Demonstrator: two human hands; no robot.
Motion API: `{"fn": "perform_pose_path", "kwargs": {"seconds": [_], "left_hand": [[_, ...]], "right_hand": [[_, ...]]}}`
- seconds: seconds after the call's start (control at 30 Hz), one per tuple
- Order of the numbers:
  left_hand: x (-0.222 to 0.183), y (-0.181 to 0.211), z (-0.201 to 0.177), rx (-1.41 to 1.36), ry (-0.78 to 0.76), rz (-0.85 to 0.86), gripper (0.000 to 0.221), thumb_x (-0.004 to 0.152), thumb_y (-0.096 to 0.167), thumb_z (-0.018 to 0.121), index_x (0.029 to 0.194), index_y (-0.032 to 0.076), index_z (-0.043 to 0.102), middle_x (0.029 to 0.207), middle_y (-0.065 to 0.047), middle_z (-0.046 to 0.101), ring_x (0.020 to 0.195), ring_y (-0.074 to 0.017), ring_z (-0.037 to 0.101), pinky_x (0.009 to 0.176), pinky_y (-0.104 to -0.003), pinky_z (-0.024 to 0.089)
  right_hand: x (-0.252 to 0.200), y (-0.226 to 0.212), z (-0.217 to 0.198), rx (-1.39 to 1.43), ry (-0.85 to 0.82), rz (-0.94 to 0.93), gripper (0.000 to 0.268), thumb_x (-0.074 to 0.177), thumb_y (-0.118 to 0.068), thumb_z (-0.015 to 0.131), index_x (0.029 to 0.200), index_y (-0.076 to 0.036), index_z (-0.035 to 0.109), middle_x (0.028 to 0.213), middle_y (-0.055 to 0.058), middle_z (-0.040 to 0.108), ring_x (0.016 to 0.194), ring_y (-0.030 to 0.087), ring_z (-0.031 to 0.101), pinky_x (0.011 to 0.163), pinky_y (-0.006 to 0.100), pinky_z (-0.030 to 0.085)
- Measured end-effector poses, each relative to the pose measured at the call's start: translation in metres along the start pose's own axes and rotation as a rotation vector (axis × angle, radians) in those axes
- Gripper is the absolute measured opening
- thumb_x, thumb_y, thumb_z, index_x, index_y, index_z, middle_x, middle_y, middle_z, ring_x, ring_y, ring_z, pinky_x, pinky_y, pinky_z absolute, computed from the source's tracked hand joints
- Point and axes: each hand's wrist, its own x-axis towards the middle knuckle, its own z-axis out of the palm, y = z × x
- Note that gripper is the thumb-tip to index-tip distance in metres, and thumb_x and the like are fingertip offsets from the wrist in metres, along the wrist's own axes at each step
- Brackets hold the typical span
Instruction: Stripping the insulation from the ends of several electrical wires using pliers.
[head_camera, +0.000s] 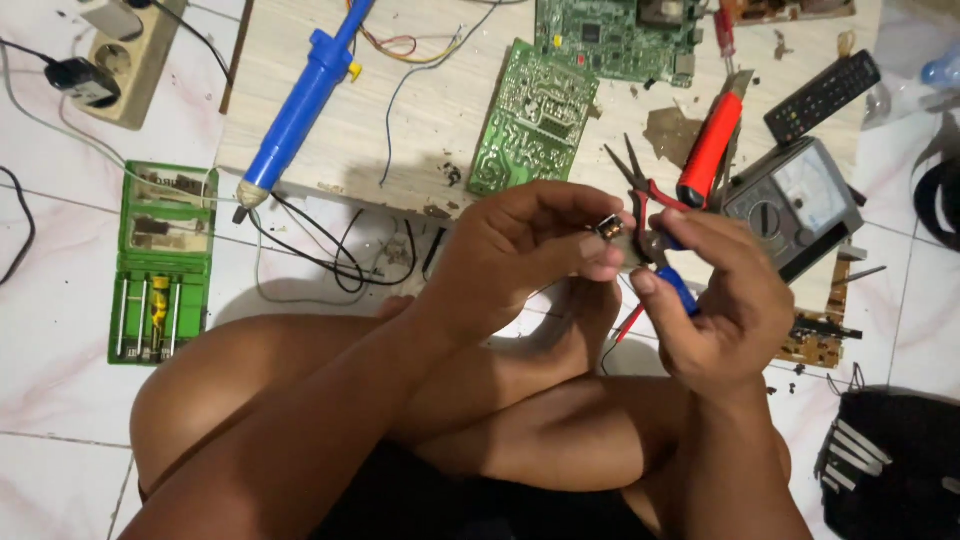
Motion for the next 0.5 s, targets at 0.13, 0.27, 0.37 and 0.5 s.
{"fn": "perform_pose_path", "kwargs": {"seconds": [0.13, 0.27, 0.37, 0.5], "left_hand": [[0.001, -0.001, -0.002, -0.030, -0.034, 0.022, 0.027, 0.098, -0.006, 0.066, 0.125, -0.006, 0.064, 0.124, -0.015, 0.070, 0.100, -0.0166, 0.071, 0.093, -0.027, 0.061], [0.000, -0.003, -0.002, -0.028, -0.013, 0.037, 0.028, 0.095, -0.009, 0.068, 0.123, -0.007, 0.064, 0.121, -0.016, 0.072, 0.095, -0.0163, 0.071, 0.092, -0.027, 0.060], [0.000, -0.005, -0.003, -0.003, -0.015, 0.053, 0.027, 0.095, -0.009, 0.068, 0.122, -0.006, 0.064, 0.123, -0.016, 0.072, 0.099, -0.0152, 0.070, 0.094, -0.027, 0.059], [0.001, -0.007, -0.004, -0.006, -0.005, 0.062, 0.030, 0.093, -0.010, 0.069, 0.123, -0.006, 0.065, 0.125, -0.017, 0.071, 0.103, -0.0162, 0.071, 0.098, -0.027, 0.058]], "right_hand": [[0.006, -0.008, 0.001, -0.078, -0.010, -0.061, 0.043, 0.081, 0.008, 0.079, 0.120, 0.013, 0.062, 0.122, 0.026, 0.068, 0.109, 0.033, 0.066, 0.102, 0.041, 0.053], [0.007, -0.011, 0.001, -0.092, -0.027, -0.029, 0.044, 0.079, 0.005, 0.081, 0.119, 0.011, 0.065, 0.118, 0.024, 0.068, 0.105, 0.031, 0.067, 0.098, 0.038, 0.053], [0.007, -0.011, 0.001, -0.081, -0.028, -0.010, 0.043, 0.078, 0.005, 0.080, 0.118, 0.011, 0.065, 0.117, 0.025, 0.069, 0.102, 0.030, 0.067, 0.096, 0.037, 0.054], [0.008, -0.013, 0.001, -0.106, -0.023, -0.005, 0.043, 0.077, 0.004, 0.080, 0.117, 0.011, 0.066, 0.116, 0.024, 0.070, 0.101, 0.030, 0.068, 0.094, 0.036, 0.054]]}}
